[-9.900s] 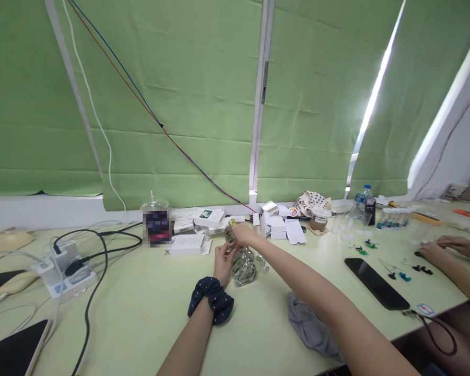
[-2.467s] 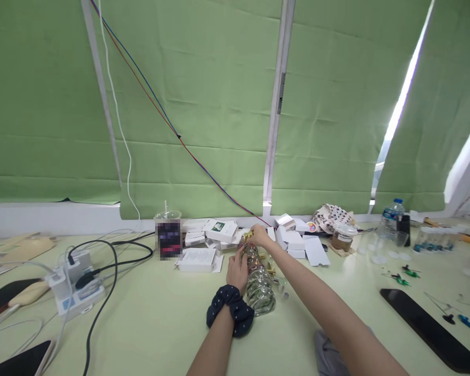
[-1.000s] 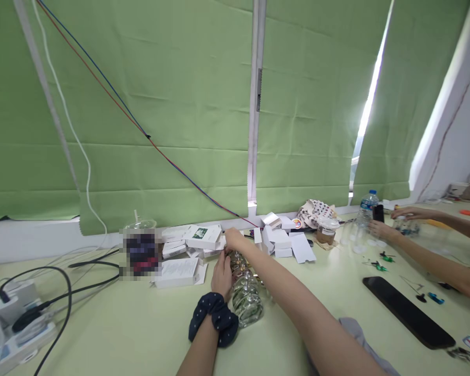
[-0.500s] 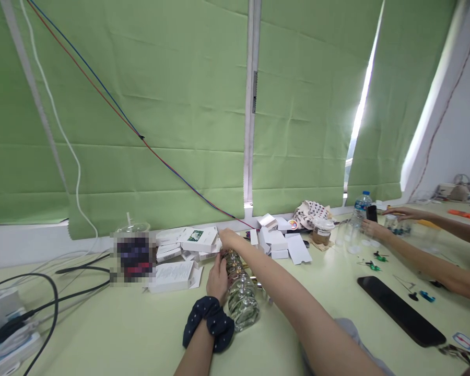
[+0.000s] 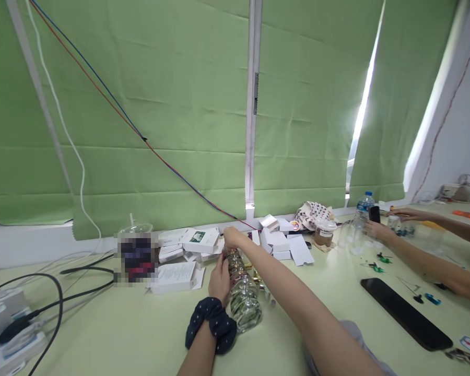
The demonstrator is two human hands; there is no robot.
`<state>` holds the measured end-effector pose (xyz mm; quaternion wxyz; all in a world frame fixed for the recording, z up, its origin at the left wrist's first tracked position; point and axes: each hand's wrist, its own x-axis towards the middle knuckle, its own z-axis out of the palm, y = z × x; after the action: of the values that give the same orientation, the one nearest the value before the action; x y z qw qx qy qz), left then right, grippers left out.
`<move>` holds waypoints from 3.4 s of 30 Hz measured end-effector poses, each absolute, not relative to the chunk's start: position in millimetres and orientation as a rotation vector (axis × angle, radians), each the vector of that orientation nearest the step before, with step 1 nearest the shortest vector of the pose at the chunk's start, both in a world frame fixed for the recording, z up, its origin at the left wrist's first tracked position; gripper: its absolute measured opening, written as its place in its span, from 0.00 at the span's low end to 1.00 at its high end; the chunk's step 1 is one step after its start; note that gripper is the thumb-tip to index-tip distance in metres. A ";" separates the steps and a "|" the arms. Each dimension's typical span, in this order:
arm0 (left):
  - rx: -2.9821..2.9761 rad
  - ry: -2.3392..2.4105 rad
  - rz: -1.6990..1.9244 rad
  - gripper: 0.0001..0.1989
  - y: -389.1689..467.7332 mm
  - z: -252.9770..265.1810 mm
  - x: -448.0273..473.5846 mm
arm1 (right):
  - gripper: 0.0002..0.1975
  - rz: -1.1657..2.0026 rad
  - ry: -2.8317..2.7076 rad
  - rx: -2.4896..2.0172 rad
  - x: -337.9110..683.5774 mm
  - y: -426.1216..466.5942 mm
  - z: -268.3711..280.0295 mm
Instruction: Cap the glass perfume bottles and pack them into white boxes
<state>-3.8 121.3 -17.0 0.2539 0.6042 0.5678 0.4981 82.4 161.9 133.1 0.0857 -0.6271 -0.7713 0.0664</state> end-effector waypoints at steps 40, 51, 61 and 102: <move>1.913 1.260 1.033 0.64 -1.8 -18.9 -29.6 | 0.16 0.203 -2.155 -1.648 191.5 41.4 56.5; 2.149 1.427 0.818 0.55 -1.8 -15.7 -20.5 | 0.36 -0.545 -2.301 -1.552 170.7 -17.9 -22.1; 2.301 1.579 0.574 0.48 1.0 -9.9 -15.1 | 0.35 -0.410 -2.345 -1.654 157.0 -10.1 -4.7; 2.349 1.475 0.673 0.41 37.0 -0.4 -27.8 | 0.36 -0.162 -2.380 -1.673 139.9 12.7 14.9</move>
<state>-27.8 37.0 -0.4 0.1432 0.8146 0.5113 0.2334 139.9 12.7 14.9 0.1137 -0.5704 -0.8116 -0.0552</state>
